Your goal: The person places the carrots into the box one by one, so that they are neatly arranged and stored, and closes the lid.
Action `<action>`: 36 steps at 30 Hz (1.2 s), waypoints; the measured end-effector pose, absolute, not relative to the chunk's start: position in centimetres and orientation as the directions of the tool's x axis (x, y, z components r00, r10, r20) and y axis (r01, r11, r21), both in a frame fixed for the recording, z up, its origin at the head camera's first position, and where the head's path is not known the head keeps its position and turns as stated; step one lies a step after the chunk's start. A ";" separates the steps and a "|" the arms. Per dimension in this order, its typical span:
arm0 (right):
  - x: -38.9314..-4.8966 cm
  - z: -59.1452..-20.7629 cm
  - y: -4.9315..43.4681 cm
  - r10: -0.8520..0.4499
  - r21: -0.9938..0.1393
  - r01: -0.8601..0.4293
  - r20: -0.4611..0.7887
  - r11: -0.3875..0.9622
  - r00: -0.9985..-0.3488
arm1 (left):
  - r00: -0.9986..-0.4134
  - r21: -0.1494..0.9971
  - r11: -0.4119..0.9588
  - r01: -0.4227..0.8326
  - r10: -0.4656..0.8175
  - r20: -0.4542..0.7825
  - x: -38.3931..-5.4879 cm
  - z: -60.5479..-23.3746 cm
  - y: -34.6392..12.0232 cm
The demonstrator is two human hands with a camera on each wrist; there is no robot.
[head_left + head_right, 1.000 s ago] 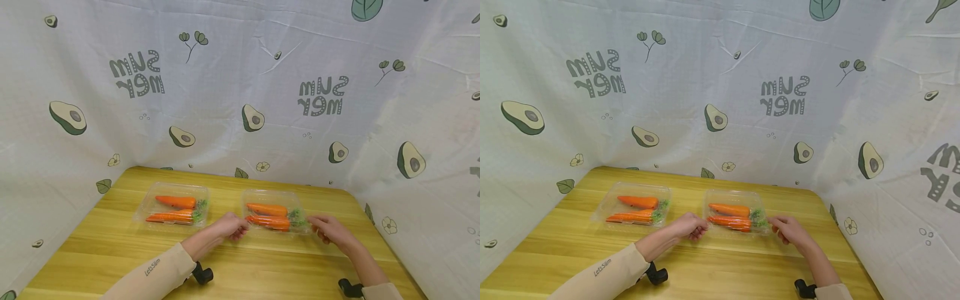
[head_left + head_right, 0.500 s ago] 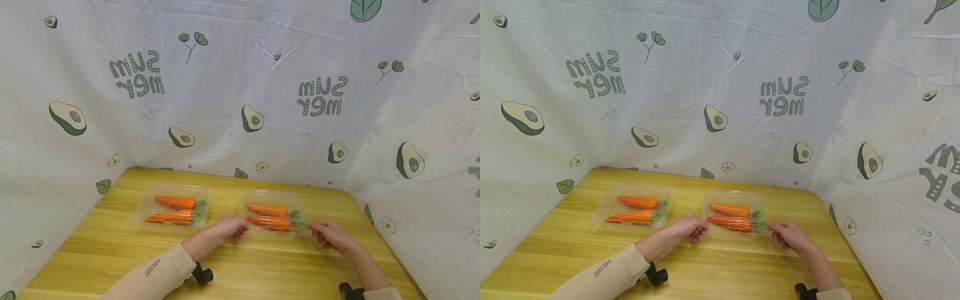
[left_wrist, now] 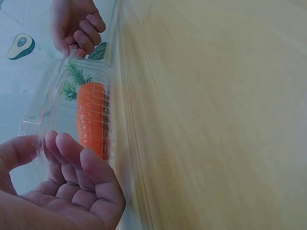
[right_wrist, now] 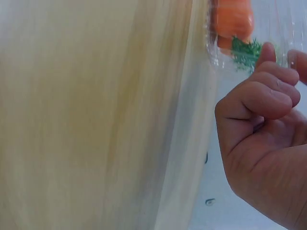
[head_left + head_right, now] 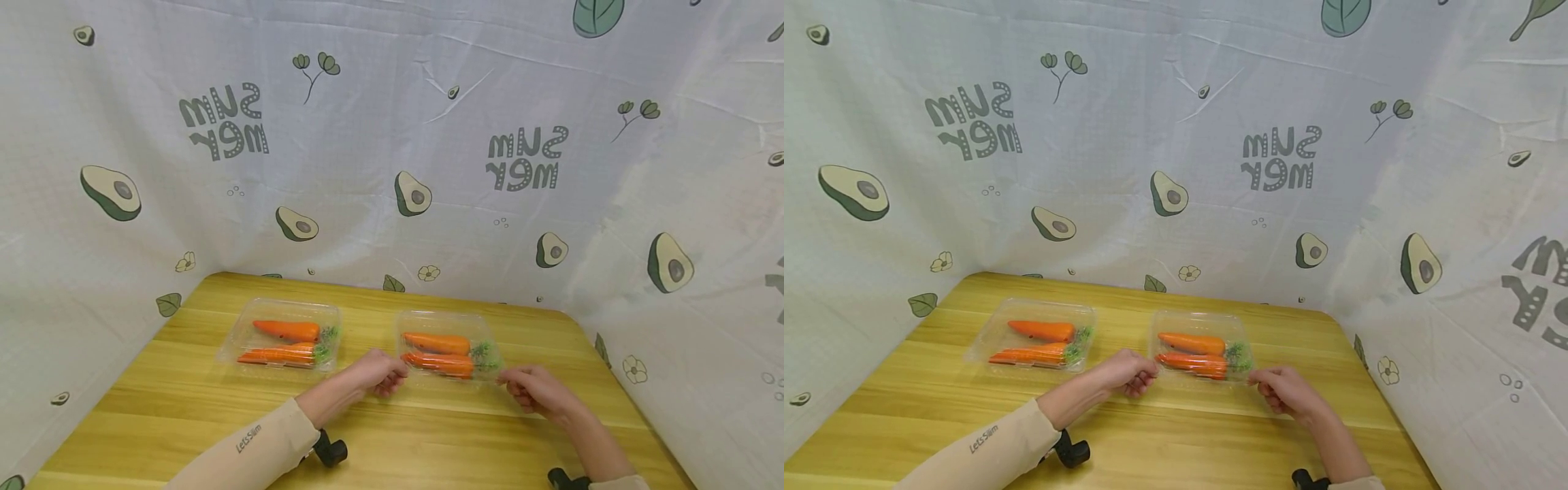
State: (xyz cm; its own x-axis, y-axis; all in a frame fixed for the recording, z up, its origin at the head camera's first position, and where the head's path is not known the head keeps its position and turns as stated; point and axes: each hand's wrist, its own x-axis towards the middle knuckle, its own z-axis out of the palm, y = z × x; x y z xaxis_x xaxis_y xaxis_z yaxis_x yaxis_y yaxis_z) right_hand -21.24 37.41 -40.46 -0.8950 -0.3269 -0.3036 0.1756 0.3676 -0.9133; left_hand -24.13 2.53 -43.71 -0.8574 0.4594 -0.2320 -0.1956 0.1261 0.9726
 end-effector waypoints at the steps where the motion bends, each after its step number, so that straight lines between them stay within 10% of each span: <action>1: -21.3 -40.5 37.4 -0.324 -0.915 0.186 -0.309 0.359 -0.894 | -0.858 0.973 0.125 -0.196 0.458 -0.232 -24.2 -43.7 2.5; 36: -21.5 -41.0 36.8 -0.315 -0.929 0.259 -0.336 0.263 -0.888 | -0.853 0.972 0.102 -0.213 0.465 -0.236 -24.1 -43.8 2.6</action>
State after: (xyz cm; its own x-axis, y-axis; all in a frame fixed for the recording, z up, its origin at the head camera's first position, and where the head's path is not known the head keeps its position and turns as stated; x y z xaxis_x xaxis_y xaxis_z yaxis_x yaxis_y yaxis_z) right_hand -21.51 36.76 -40.96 -0.8875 -0.3150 -0.3362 0.2589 0.2628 -0.9295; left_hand -24.09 2.56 -43.81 -0.8531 0.4653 -0.2362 -0.2134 0.1021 0.9716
